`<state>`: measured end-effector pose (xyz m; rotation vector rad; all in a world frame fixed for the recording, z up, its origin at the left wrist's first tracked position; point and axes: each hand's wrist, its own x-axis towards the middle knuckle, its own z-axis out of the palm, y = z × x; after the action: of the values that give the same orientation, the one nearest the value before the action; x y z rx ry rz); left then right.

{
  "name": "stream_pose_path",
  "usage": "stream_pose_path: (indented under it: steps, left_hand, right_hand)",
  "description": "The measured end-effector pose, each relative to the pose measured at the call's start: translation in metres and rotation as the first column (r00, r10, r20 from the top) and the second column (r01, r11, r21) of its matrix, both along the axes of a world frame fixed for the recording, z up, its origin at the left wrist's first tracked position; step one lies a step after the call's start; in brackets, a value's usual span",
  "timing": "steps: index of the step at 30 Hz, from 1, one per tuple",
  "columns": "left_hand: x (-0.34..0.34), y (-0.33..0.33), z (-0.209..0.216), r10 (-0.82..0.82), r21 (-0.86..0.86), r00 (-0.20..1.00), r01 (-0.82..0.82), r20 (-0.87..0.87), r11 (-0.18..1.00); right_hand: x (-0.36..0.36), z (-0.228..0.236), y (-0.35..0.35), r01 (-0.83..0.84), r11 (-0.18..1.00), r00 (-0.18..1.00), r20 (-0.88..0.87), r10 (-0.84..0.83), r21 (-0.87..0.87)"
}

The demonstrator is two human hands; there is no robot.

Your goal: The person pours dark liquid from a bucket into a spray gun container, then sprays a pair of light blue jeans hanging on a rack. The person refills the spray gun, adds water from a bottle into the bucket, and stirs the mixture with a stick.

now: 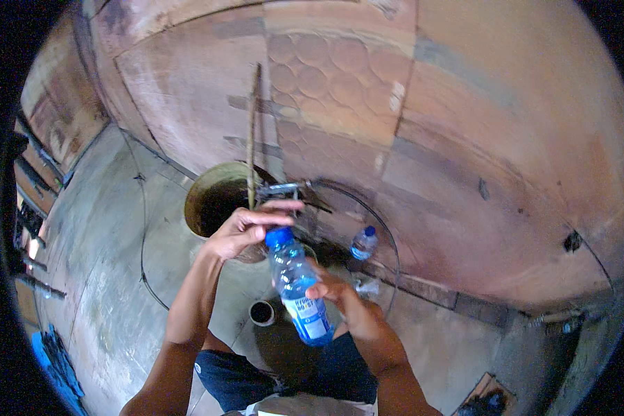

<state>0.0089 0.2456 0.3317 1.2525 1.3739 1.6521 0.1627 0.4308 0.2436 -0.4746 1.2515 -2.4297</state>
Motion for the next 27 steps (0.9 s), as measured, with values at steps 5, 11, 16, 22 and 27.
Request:
stream_pose_path:
  steps: [5,11,16,22,27]
  left_hand:
    - [-0.003,-0.024,-0.051,0.389,0.004,0.920,-0.390,0.050,0.921]
    - [-0.005,-0.161,-0.135,0.802,-0.193,0.577,-0.814,-0.155,0.548]
    - [0.035,-0.285,-0.216,0.957,-0.312,0.215,-0.939,-0.196,0.147]
    - [0.122,-0.331,-0.261,0.592,-0.205,0.086,-0.969,-0.801,-0.137]
    - [0.165,-0.325,-0.270,0.501,-0.129,0.007,-0.969,-0.865,-0.209]
  right_hand:
    - [0.062,-0.005,0.106,0.560,0.782,0.828,-0.150,-0.540,0.274]
    - [0.137,-0.033,0.238,0.806,-0.070,0.258,-0.455,-0.852,0.588]
    - [0.147,-0.157,0.281,0.722,-0.293,0.128,-0.536,-0.834,0.627]
    - [0.124,-0.288,0.267,0.246,-0.419,0.231,-0.473,-0.851,0.874]
    - [0.087,-0.335,0.248,0.278,-0.555,0.310,-0.620,-0.721,0.784]
